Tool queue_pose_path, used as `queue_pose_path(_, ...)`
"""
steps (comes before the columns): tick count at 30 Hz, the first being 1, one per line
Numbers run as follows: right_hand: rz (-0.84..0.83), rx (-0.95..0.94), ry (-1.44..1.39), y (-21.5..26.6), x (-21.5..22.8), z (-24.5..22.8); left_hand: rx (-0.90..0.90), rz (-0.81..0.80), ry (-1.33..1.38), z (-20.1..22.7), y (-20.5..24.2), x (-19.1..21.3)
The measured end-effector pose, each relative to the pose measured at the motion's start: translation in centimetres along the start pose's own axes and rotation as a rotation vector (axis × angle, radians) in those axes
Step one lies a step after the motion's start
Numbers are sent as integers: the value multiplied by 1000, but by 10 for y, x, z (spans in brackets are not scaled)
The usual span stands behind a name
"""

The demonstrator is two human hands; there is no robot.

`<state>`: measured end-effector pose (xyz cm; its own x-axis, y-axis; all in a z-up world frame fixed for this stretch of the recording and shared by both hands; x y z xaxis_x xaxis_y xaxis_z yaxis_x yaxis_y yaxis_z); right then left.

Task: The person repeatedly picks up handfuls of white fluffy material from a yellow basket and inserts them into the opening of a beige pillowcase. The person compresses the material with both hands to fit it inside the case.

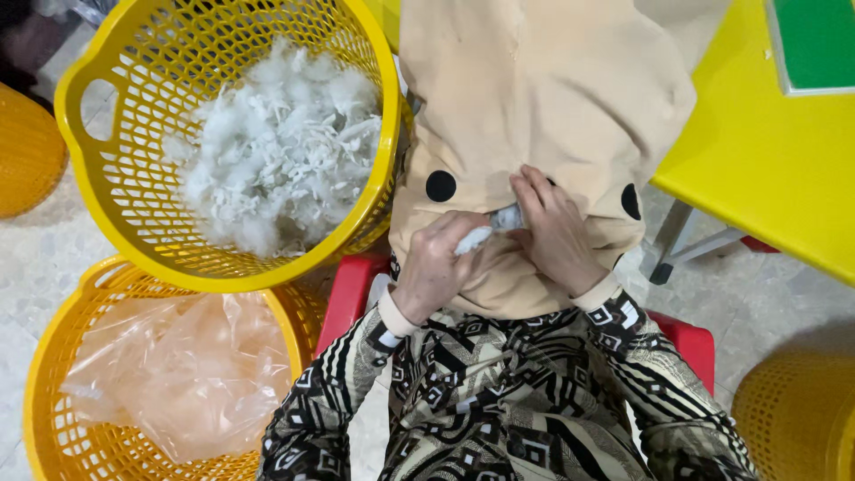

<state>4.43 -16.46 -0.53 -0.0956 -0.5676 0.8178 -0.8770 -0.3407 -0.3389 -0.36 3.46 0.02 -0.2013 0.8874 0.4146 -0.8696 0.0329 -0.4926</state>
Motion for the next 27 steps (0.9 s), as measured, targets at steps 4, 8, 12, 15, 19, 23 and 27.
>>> queue_pose_path(4,112,99,9,-4,1,-10,271,115,399,-14,-12,17)
queue_pose_path(8,89,-171,-509,-14,4,-28,600,129,938,-38,-26,21)
queue_pose_path(12,150,14,-715,-56,-7,-68,534,243,1059,-49,-31,39)
queue_pose_path(15,154,196,-735,-89,-24,-105,514,352,896,-53,-31,65)
queue_pose_path(19,178,384,-709,-124,-43,-146,272,400,331,-54,-35,111)
queue_pose_path(23,188,352,-843,-143,-55,-172,372,454,161,-50,-30,145)
queue_pose_path(27,208,335,-829,-152,-70,-176,402,422,1,-45,-22,163)
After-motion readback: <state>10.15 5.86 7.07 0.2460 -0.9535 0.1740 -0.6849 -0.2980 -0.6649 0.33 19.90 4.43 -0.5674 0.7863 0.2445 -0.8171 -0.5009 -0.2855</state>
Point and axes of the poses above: each hand's wrist, its own y-axis away from the middle knuckle, its own x-axis out of the back of the hand, z = x × y, the point moved 1 cm from there along -y, towards the middle knuckle, and after that the axes turned 8 degrees about z, right-handed, at the moved point
